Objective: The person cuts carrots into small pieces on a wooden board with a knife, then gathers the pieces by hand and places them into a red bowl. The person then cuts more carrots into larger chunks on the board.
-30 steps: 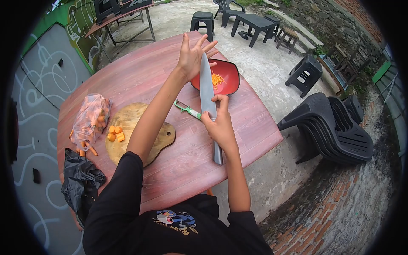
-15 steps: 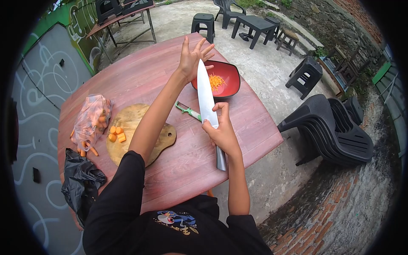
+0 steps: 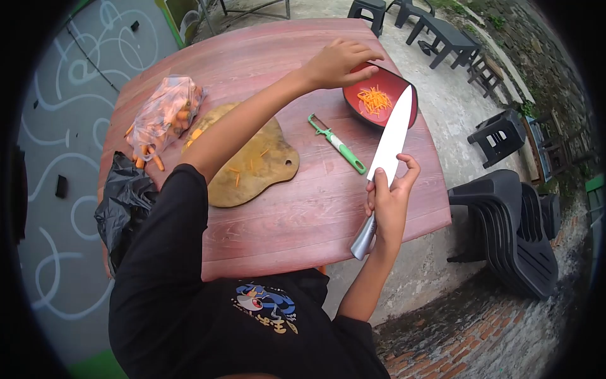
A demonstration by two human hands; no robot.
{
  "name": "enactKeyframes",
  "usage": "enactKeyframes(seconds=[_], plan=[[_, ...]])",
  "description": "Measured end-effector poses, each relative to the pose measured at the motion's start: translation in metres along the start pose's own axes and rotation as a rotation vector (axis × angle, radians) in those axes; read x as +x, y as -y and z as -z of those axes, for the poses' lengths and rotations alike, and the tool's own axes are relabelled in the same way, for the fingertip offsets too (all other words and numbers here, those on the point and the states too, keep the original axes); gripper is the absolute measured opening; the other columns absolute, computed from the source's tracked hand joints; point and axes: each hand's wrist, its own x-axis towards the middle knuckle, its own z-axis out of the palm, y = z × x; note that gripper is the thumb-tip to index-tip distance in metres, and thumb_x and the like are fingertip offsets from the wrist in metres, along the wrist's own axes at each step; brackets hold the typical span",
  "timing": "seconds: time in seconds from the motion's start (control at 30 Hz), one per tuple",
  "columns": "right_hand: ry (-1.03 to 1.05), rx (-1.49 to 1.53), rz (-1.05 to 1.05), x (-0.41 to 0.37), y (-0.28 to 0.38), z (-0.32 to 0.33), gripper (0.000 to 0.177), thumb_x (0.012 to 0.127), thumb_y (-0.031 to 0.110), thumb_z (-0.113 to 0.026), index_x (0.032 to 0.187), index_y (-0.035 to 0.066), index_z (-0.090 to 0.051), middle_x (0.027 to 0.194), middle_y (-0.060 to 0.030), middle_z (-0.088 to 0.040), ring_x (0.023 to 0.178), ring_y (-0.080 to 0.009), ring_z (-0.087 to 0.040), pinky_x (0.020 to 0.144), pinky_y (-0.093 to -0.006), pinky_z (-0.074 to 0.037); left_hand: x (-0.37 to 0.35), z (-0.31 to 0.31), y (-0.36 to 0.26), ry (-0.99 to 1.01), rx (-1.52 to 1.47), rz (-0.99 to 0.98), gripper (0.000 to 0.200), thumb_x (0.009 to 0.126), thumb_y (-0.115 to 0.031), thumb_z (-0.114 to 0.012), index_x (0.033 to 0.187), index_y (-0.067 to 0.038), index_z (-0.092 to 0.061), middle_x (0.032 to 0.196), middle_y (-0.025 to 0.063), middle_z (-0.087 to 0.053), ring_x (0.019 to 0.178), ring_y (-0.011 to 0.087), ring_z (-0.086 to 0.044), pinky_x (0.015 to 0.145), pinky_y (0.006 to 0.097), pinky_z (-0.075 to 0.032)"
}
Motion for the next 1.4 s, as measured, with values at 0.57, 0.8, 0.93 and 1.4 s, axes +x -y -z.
enactKeyframes(seconds=[0.57, 0.8, 0.93, 1.4], plan=[[0.505, -0.254, -0.253, -0.018, -0.007, -0.062, 0.051, 0.103, 0.006, -0.049, 0.149, 0.012, -0.026, 0.074, -0.0057, -0.057, 0.045, -0.0076, -0.047, 0.038, -0.0257, -0.04, -0.189, 0.227, -0.149, 0.88, -0.194, 1.05, 0.061, 0.094, -0.016, -0.064, 0.151, -0.008, -0.042, 0.082, 0.0122, -0.06, 0.079, 0.0257, -0.063, 0.073, 0.04, -0.05], [0.541, -0.307, -0.253, -0.011, -0.022, -0.074, 0.05, 0.103, 0.006, -0.048, 0.147, 0.007, -0.024, 0.075, -0.0074, -0.057, 0.045, -0.0096, -0.049, 0.038, -0.0268, -0.041, -0.212, 0.194, -0.162, 0.538, -0.13, 0.966, 0.057, 0.093, -0.007, -0.06, 0.148, -0.006, -0.045, 0.092, 0.0117, -0.057, 0.088, 0.0282, -0.059, 0.083, 0.04, -0.049], [0.53, -0.353, -0.244, -0.014, -0.024, -0.081, 0.051, 0.102, 0.006, -0.049, 0.146, 0.007, -0.025, 0.074, -0.0079, -0.058, 0.046, -0.011, -0.051, 0.038, -0.0279, -0.042, -0.208, 0.174, -0.157, 0.38, -0.213, 0.738, 0.057, 0.094, -0.006, -0.06, 0.149, -0.007, -0.045, 0.095, 0.0104, -0.059, 0.096, 0.0267, -0.06, 0.087, 0.0385, -0.05], [0.516, -0.341, -0.237, -0.029, -0.032, -0.1, 0.051, 0.101, 0.006, -0.05, 0.146, 0.006, -0.025, 0.072, -0.0071, -0.058, 0.047, -0.013, -0.053, 0.04, -0.0297, -0.044, -0.219, 0.194, -0.168, 0.436, -0.206, 0.857, 0.065, 0.092, -0.015, -0.069, 0.153, -0.013, -0.046, 0.091, 0.0063, -0.059, 0.091, 0.0243, -0.058, 0.086, 0.0383, -0.047]])
